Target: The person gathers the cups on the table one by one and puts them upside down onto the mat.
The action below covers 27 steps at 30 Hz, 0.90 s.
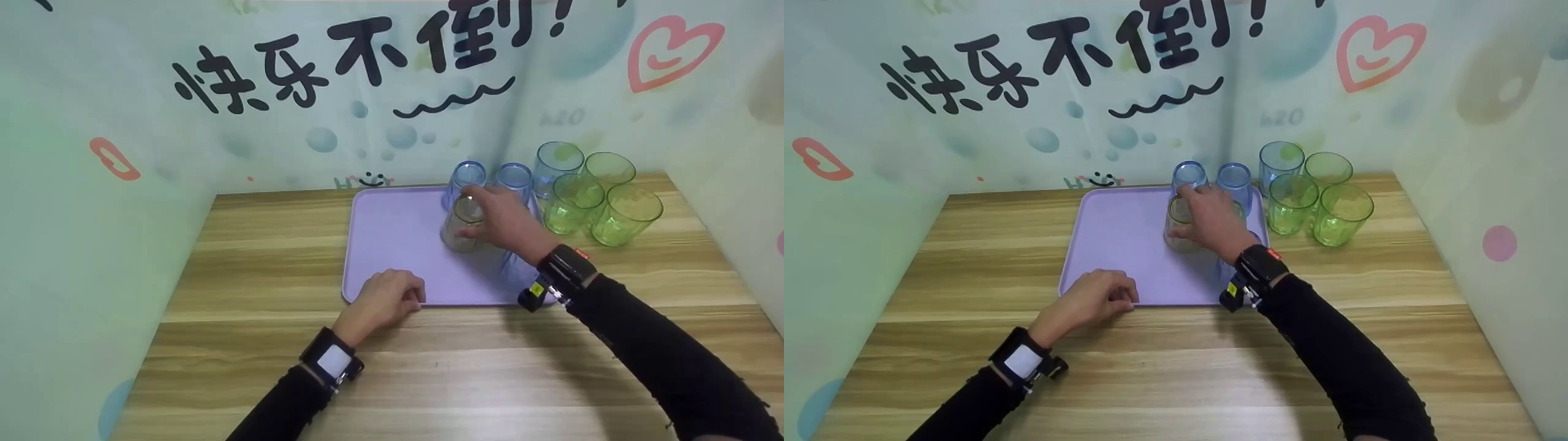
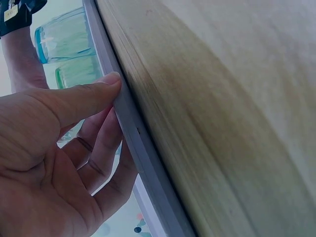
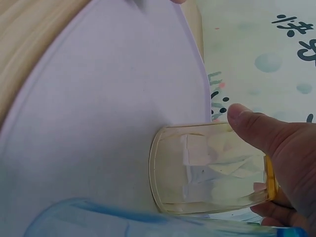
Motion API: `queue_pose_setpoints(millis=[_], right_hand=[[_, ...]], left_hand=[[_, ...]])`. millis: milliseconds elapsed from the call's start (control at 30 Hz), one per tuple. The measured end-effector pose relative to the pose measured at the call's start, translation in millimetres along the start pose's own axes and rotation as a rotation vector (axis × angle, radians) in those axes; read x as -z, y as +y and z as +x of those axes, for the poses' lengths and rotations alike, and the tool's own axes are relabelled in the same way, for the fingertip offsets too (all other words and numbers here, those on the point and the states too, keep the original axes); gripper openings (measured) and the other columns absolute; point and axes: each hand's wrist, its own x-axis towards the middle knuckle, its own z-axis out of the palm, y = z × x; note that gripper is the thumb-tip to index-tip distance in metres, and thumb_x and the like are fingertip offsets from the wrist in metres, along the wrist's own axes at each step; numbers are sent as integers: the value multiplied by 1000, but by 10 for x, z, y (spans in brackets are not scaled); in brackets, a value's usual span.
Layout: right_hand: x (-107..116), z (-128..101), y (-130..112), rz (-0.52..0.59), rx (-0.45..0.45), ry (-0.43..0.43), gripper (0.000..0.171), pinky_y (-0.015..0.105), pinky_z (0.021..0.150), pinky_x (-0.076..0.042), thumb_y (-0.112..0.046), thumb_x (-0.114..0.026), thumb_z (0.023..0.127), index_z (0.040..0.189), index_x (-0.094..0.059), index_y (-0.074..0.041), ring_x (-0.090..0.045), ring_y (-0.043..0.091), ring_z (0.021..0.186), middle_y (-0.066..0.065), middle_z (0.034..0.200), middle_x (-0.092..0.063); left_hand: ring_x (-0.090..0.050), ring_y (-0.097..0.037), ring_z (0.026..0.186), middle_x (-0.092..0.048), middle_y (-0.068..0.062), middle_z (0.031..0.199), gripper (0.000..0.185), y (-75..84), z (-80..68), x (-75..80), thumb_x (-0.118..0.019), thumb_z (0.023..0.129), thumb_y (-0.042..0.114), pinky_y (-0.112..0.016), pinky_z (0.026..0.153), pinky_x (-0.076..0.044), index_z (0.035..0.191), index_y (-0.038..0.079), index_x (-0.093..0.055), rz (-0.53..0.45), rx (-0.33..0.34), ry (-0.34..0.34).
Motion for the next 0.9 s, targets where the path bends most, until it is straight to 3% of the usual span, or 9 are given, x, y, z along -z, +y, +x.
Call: queue_pose_setpoints(millis=[200, 400, 900], right_hand=[[-21, -3, 18, 0, -10, -3, 83, 56, 96, -46, -36, -91, 75, 141, -52, -5, -53, 43, 120, 22, 129, -60], [-11, -18, 36, -2, 9, 22, 82, 55, 92, -48, -35, -92, 75, 140, -53, -4, -56, 42, 115, 22, 126, -61], [140, -147, 127, 113, 46, 119, 74, 58, 97, -44, -34, -87, 81, 137, -53, 0, -55, 41, 117, 21, 127, -61]], left_hand=[[-63, -14, 82, -68, 8, 83, 8, 11, 2, -1, -78, 86, 9, -37, 74, -50, 89, 16, -75, -1, 6, -5], [-64, -14, 82, -69, 7, 84, 8, 14, -1, -4, -79, 87, 10, -36, 75, -50, 89, 16, -75, -8, 6, -3], [-61, -12, 79, -65, 9, 80, 8, 9, -3, -5, -79, 88, 10, -34, 72, -50, 89, 16, -75, -1, 20, -11]])
